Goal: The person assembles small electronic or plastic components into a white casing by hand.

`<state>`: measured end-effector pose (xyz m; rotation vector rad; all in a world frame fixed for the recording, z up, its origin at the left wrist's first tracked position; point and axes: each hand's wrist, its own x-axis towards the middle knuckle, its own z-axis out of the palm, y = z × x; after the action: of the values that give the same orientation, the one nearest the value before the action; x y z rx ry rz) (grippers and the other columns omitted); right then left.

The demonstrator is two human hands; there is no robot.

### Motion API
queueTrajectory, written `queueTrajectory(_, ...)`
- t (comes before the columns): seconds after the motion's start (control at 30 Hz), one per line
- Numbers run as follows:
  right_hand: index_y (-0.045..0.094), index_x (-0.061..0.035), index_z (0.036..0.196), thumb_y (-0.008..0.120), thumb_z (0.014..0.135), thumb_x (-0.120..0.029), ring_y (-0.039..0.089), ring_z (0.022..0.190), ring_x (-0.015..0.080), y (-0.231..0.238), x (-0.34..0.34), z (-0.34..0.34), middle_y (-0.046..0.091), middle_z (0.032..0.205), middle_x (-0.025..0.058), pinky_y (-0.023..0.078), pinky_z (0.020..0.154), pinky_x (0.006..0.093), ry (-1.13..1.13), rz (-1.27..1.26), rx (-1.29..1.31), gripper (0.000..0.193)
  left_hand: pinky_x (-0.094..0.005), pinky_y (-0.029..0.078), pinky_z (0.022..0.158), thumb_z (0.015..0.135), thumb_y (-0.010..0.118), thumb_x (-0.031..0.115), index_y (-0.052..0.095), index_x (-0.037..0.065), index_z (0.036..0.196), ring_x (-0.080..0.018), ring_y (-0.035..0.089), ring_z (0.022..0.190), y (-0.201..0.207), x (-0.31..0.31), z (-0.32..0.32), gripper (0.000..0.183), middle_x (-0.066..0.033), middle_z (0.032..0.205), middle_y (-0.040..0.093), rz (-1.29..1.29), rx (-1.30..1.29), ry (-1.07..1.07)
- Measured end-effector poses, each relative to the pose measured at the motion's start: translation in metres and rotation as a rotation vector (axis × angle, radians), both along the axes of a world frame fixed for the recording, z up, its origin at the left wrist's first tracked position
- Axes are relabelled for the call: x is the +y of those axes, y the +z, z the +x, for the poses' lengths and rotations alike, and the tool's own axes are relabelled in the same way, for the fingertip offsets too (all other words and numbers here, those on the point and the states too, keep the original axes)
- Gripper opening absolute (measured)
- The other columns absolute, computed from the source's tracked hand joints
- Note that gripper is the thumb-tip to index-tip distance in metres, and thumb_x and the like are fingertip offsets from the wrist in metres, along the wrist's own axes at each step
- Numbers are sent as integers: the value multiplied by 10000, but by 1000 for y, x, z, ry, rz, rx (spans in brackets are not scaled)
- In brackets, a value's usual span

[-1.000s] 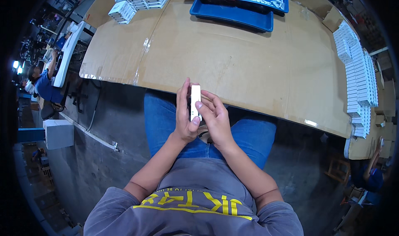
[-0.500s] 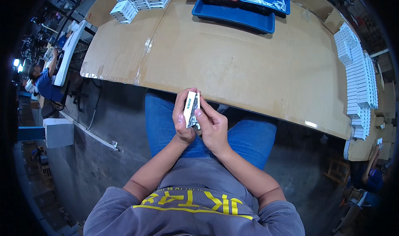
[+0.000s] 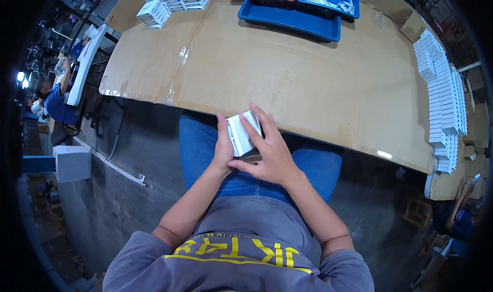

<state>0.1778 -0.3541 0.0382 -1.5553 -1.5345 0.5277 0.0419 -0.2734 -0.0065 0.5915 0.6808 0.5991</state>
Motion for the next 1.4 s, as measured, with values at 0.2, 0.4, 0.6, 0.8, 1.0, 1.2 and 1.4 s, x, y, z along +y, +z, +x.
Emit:
queueTrajectory(0.2,597,-23,1460,873,757,-502,610,1284,428,-23,1,19,602,1408,233,493,1088,517,248,236,-138,894,-358,605,881,1059,251,740,530,119,1405,-226,708,1092,15,-15,1,764,-97,1218,673,-122,67,-149)
queueTrajectory(0.4,640,32,1402,929,730,-350,642,1240,415,-41,-2,8,618,1417,250,524,1031,455,256,225,33,826,-359,599,860,1069,262,713,543,129,1378,-203,696,1077,7,-24,-2,718,-80,1191,670,-217,116,-98)
queueTrajectory(0.6,647,52,1390,930,743,-361,659,1253,403,-46,-3,10,632,1402,279,523,1048,438,199,289,139,818,-365,602,855,1081,287,701,578,88,1343,-214,716,985,13,-19,1,727,-88,1098,707,-181,88,-85)
queueTrajectory(0.8,587,23,1419,707,1013,-402,596,1341,333,-38,24,58,548,1484,200,474,1138,433,-111,295,876,600,-511,589,972,1104,198,651,511,20,1482,-365,716,1103,2,15,0,799,-209,1219,703,-222,-125,-89)
queueTrajectory(1.0,642,-24,951,892,768,-96,649,1162,332,-28,44,87,579,1336,174,507,1065,457,-299,286,-48,318,-428,526,1065,1158,274,394,533,48,1459,-280,658,1226,-20,68,31,527,-157,1320,654,352,-7,222)
queueTrajectory(1.2,685,-34,966,876,794,-251,665,1099,360,-31,17,91,681,1247,122,467,1059,550,-118,50,-439,336,-477,423,1157,1071,534,214,668,37,1328,-373,555,1364,-34,96,4,339,-200,1418,603,1308,665,308)
queueTrajectory(1.4,667,-90,1367,772,905,-425,510,1408,357,-33,6,72,562,1474,142,324,1198,661,-150,-154,-555,580,-634,256,1241,1001,654,289,678,182,1394,-432,381,1507,-4,85,5,408,-159,1548,507,1698,746,-244)
